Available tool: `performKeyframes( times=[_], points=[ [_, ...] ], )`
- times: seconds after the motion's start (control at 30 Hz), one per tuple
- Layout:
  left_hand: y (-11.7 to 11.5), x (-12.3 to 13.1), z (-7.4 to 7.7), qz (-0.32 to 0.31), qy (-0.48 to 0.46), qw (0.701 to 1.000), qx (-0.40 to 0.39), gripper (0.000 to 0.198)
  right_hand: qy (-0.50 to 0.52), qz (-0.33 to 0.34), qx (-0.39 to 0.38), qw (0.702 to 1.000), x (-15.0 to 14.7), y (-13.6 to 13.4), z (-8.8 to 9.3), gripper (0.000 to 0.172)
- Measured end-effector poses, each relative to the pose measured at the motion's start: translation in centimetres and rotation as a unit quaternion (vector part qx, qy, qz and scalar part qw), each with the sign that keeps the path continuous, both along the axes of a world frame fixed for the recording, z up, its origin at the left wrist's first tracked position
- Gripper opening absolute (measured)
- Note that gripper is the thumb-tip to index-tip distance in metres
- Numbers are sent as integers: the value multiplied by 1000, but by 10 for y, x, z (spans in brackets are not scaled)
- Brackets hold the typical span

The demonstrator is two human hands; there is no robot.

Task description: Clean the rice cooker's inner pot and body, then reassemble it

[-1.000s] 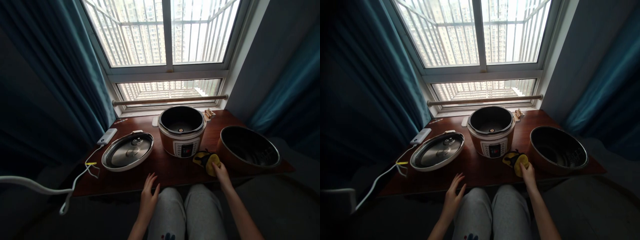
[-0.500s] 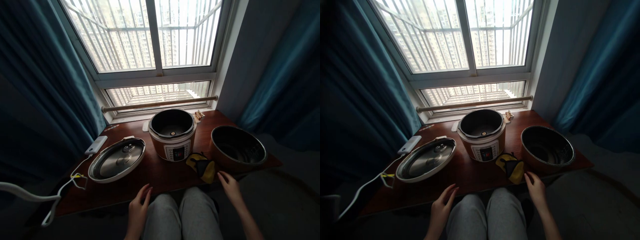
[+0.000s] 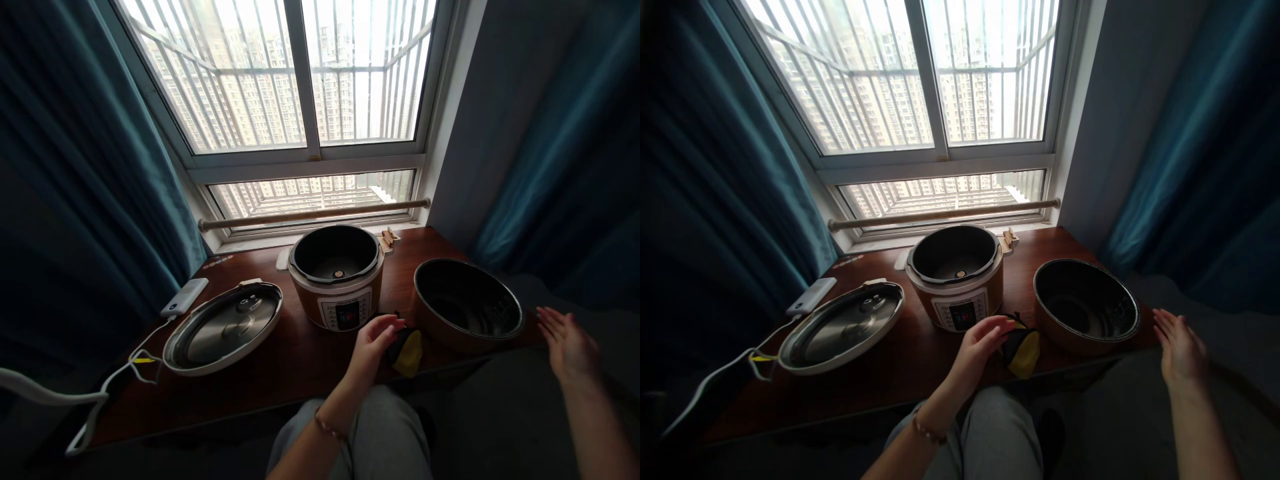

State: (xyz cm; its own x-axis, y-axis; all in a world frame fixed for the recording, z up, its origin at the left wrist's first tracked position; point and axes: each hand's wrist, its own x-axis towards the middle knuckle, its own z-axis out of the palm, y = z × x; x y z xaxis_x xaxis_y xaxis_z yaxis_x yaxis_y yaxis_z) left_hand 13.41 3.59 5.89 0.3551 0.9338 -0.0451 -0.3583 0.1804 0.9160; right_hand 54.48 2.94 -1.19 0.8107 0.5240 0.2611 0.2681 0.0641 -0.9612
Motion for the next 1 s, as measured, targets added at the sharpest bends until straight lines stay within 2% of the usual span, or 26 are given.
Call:
performKeyframes(
  times=[0.13,0.27,0.43,0.57,0.7,0.83,1.0],
  points=[
    [35,49,-19,21,-37,996,-73,53,121,51,-47,990,6,24,-13,52],
    [56,72,-29,19,-62,990,-127,67,162,68,-68,982,10,37,-16,55],
    [60,74,-28,-60,-91,986,-126,58,177,74,-73,979,12,45,-15,59],
    [60,72,-30,-70,-94,982,-146,57,180,75,-71,978,4,46,-10,60],
    [59,71,-28,-129,-131,972,-145,42,195,66,-69,976,-2,48,-7,61],
    [57,71,-26,-114,-152,968,-166,42,193,60,-53,978,-4,49,-4,62],
    [58,71,-28,-110,-173,964,-169,34,213,68,-34,974,-10,44,5,56]
  ],
)
